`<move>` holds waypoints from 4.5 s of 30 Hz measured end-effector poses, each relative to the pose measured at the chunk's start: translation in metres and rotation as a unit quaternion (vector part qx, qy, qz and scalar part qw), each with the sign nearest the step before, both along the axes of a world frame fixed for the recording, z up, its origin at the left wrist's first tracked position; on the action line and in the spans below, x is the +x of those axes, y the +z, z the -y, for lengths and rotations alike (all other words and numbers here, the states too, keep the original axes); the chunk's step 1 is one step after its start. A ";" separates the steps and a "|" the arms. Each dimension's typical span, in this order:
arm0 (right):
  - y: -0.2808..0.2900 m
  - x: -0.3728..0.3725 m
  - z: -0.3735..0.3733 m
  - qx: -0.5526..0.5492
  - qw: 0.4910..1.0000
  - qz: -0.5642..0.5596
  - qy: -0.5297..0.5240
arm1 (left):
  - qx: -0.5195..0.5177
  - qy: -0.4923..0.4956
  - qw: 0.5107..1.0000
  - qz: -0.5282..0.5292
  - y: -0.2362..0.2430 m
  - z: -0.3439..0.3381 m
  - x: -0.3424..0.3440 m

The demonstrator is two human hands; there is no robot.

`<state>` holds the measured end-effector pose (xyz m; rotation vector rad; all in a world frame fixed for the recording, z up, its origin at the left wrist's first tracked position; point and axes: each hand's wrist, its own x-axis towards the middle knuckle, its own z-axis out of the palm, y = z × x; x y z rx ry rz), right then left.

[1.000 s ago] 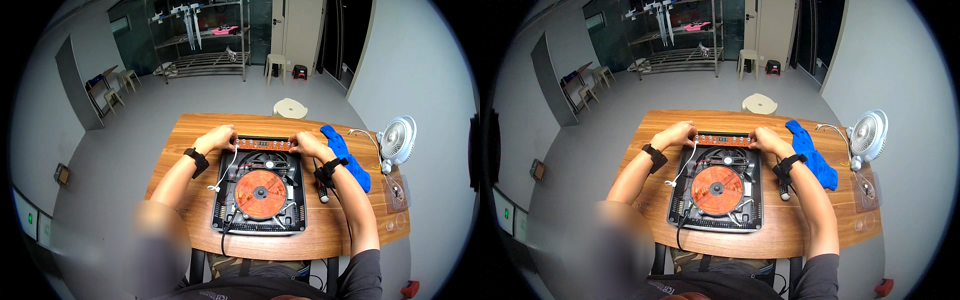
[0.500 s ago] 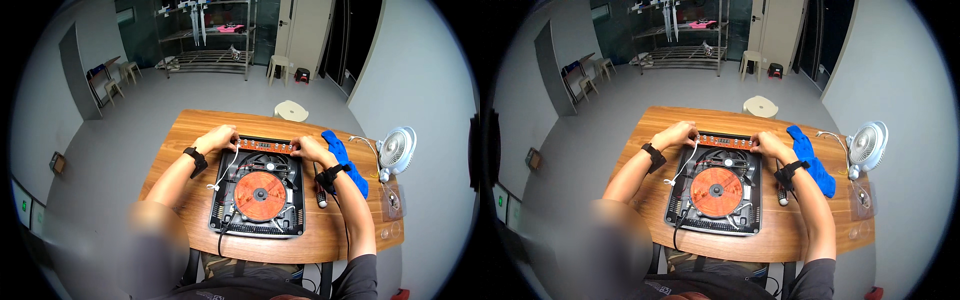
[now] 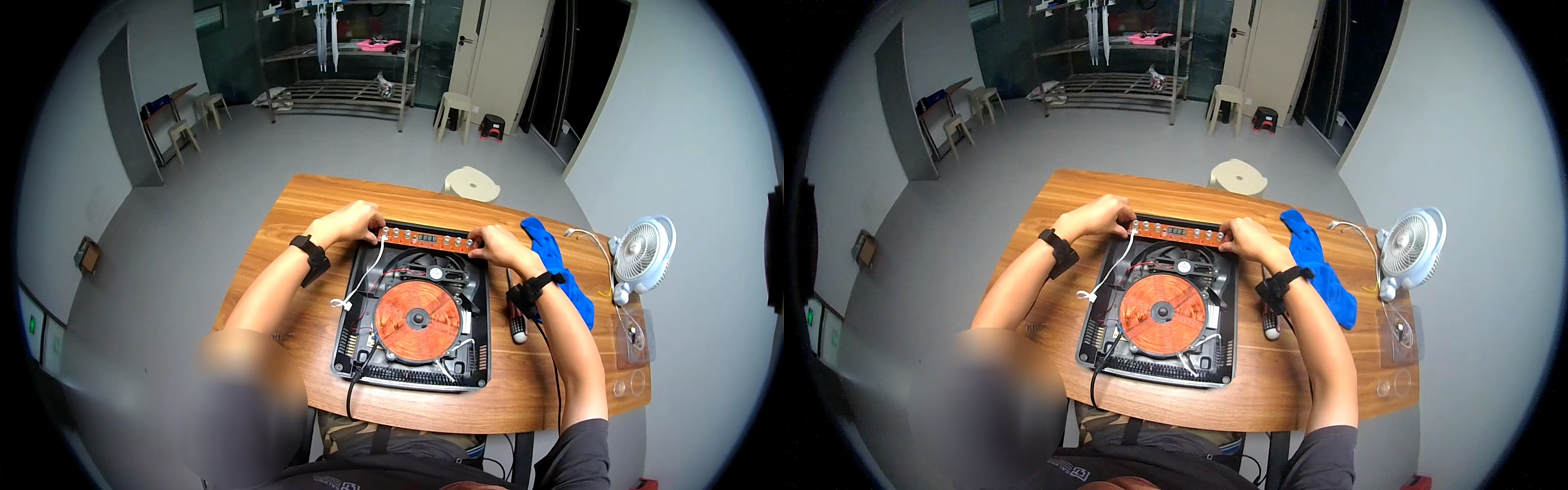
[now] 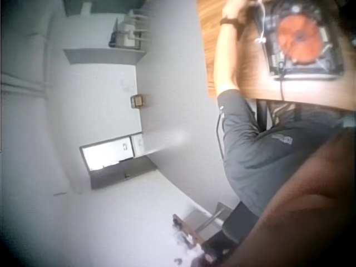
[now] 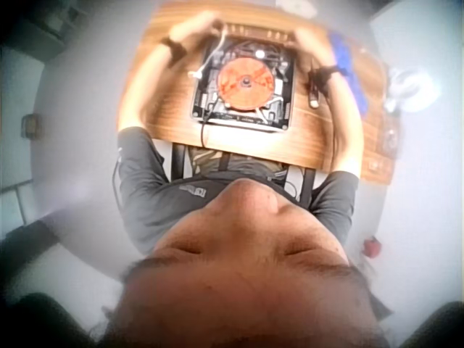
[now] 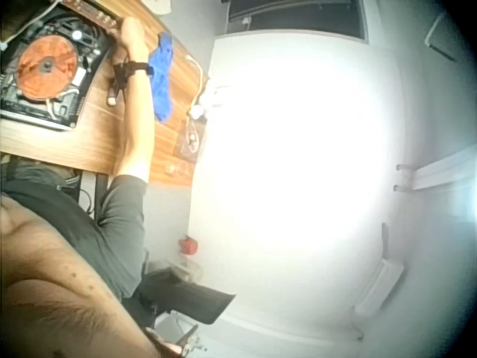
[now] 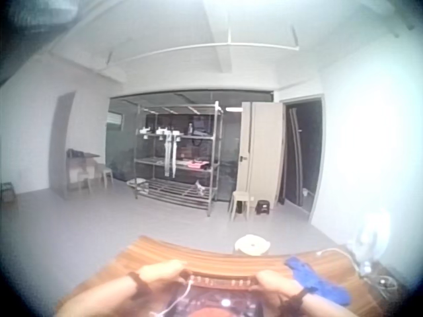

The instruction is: The person uses a screwdriver to remove screws from the top and bottom of a black electronic device with an orange disc inside. They detach the top cover, flip the device over, and continue unscrewing the base. The device is handled and repositioned on the table during the process.

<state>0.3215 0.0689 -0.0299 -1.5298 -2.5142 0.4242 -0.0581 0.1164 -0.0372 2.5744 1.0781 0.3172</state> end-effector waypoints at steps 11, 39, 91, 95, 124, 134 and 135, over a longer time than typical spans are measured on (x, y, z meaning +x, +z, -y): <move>0.001 0.000 -0.004 -0.027 0.999 -0.019 -0.004 | -0.013 0.024 1.000 0.016 0.000 0.003 0.004; -0.010 0.003 -0.009 -0.012 0.999 -0.044 -0.026 | 0.037 0.237 0.969 -0.056 -0.047 0.004 -0.087; 0.019 0.044 0.065 0.074 0.995 -0.037 -0.057 | 0.079 -0.072 0.990 0.088 0.047 0.105 0.074; 0.011 0.063 0.122 0.031 0.992 0.019 -0.120 | 0.104 -0.067 0.990 0.074 0.050 0.110 0.092; 0.081 0.055 0.170 0.129 0.990 -0.049 -0.011 | -0.021 -0.006 0.983 0.183 0.039 0.101 0.104; 0.089 0.040 0.172 0.116 0.992 -0.030 0.042 | -0.035 -0.011 0.976 0.216 0.056 0.115 0.100; 0.087 0.040 0.171 0.120 0.991 -0.030 0.044 | -0.033 -0.019 0.976 0.216 0.053 0.112 0.100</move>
